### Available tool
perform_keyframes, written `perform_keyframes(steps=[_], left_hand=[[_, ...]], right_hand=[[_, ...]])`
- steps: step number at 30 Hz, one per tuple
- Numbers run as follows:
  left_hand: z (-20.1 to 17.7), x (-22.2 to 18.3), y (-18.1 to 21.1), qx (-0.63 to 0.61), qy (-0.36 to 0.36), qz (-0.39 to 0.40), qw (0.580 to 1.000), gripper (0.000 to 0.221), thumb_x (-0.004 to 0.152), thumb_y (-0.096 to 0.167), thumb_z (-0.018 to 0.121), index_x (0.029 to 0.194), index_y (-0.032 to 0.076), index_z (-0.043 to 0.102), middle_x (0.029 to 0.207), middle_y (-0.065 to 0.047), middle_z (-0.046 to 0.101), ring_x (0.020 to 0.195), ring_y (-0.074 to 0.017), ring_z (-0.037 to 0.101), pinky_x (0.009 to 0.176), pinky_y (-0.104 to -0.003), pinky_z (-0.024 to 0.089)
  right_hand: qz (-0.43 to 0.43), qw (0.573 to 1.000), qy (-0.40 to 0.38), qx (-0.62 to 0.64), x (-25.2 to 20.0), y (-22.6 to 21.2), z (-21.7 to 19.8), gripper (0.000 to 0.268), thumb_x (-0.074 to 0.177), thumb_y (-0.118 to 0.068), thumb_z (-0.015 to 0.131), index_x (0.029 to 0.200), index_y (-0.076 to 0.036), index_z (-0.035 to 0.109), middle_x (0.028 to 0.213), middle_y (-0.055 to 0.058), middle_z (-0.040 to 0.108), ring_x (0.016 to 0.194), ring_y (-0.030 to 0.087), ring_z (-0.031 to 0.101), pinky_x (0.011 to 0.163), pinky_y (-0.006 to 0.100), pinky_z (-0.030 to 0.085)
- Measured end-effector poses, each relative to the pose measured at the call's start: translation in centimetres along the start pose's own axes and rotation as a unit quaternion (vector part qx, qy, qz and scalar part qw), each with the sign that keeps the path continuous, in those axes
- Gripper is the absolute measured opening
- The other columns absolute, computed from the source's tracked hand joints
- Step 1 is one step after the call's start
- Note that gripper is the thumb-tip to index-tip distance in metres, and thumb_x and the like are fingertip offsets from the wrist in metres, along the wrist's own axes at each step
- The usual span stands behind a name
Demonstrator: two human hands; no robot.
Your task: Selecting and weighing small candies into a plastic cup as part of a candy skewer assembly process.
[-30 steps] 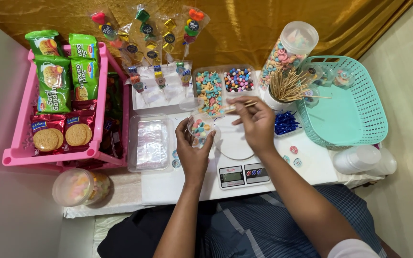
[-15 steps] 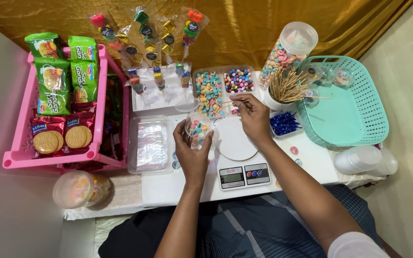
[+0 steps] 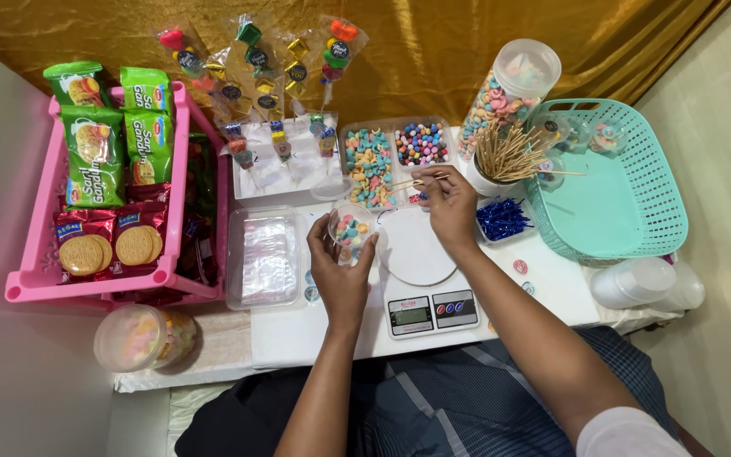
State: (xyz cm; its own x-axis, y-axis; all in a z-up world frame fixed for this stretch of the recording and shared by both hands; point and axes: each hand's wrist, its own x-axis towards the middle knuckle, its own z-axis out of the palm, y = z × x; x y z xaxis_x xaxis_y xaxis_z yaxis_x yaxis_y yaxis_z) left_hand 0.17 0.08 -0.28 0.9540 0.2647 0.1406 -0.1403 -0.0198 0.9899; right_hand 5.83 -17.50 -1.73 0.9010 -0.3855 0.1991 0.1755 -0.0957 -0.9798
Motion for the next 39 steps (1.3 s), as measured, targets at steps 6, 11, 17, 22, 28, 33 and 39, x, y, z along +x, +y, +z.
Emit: perform_keyframes(steps=[6, 11, 17, 22, 28, 33, 39], left_hand=[[0.2, -0.1, 0.0, -0.005, 0.000, -0.001, 1.000, 0.078, 0.076, 0.012, 0.088, 0.139, 0.003, 0.044, 0.135, -0.023, 0.055, 0.132, -0.0420, 0.053, 0.109, -0.049, 0.045], [0.2, -0.2, 0.2, -0.004, -0.001, -0.001, 1.000, 0.078, 0.075, 0.011, 0.088, 0.139, 0.002, 0.044, 0.135, -0.024, 0.055, 0.132, -0.0421, 0.053, 0.109, -0.049, 0.045], [0.2, -0.2, -0.1, 0.000, 0.000, 0.004, 1.000, 0.078, 0.076, 0.011, 0.088, 0.139, 0.002, 0.044, 0.135, -0.024, 0.055, 0.131, -0.0422, 0.054, 0.108, -0.049, 0.046], [0.1, 0.0, -0.1, -0.002, 0.002, 0.004, 1.000, 0.078, 0.076, 0.011, 0.088, 0.139, 0.002, 0.044, 0.136, -0.023, 0.055, 0.132, -0.0419, 0.053, 0.109, -0.049, 0.046], [0.2, -0.2, -0.1, 0.003, -0.001, 0.000, 1.000, 0.079, 0.075, 0.012, 0.089, 0.139, 0.004, 0.044, 0.136, -0.023, 0.056, 0.132, -0.0414, 0.054, 0.108, -0.048, 0.046], [0.4, -0.4, 0.6, 0.017, -0.013, -0.013, 1.000, 0.077, 0.076, 0.012, 0.088, 0.139, 0.002, 0.044, 0.137, -0.026, 0.055, 0.132, -0.0458, 0.052, 0.107, -0.052, 0.046], [0.5, -0.5, 0.2, 0.016, -0.017, -0.019, 1.000, 0.077, 0.076, 0.011, 0.087, 0.139, 0.001, 0.043, 0.137, -0.026, 0.055, 0.133, -0.0453, 0.051, 0.108, -0.051, 0.046]], right_hand=[[0.010, 0.999, 0.029, 0.014, 0.1, -1.0, -0.8, 0.007, 0.105, -0.010, 0.057, 0.109, -0.008, 0.062, 0.106, 0.015, 0.076, 0.093, 0.019, 0.075, 0.067, 0.017, 0.063], [-0.010, 1.000, 0.005, -0.009, -0.1, -1.9, -0.8, 0.006, 0.104, -0.012, 0.061, 0.107, -0.009, 0.064, 0.105, 0.013, 0.077, 0.093, 0.019, 0.076, 0.067, 0.019, 0.063], [-0.110, 0.983, -0.041, -0.138, -0.3, -2.2, -0.3, 0.010, 0.101, -0.006, 0.064, 0.102, -0.011, 0.073, 0.100, 0.012, 0.078, 0.091, 0.022, 0.076, 0.064, 0.026, 0.062], [-0.126, 0.980, -0.055, -0.146, -0.7, -1.6, -0.3, 0.013, 0.101, -0.004, 0.063, 0.103, -0.010, 0.074, 0.099, 0.012, 0.078, 0.090, 0.023, 0.076, 0.064, 0.027, 0.062], [-0.105, 0.984, -0.044, -0.136, -1.9, -2.4, -0.5, 0.015, 0.101, -0.005, 0.062, 0.105, -0.011, 0.075, 0.100, 0.010, 0.079, 0.090, 0.020, 0.076, 0.065, 0.026, 0.061], [-0.074, 0.991, -0.035, -0.104, -2.2, -2.2, -0.7, 0.013, 0.101, -0.007, 0.062, 0.107, -0.009, 0.074, 0.101, 0.012, 0.079, 0.091, 0.020, 0.076, 0.067, 0.026, 0.061], [-0.049, 0.995, -0.030, -0.086, -2.8, -2.4, -0.5, 0.012, 0.100, -0.009, 0.064, 0.106, -0.009, 0.074, 0.103, 0.013, 0.079, 0.094, 0.022, 0.076, 0.068, 0.027, 0.062]])
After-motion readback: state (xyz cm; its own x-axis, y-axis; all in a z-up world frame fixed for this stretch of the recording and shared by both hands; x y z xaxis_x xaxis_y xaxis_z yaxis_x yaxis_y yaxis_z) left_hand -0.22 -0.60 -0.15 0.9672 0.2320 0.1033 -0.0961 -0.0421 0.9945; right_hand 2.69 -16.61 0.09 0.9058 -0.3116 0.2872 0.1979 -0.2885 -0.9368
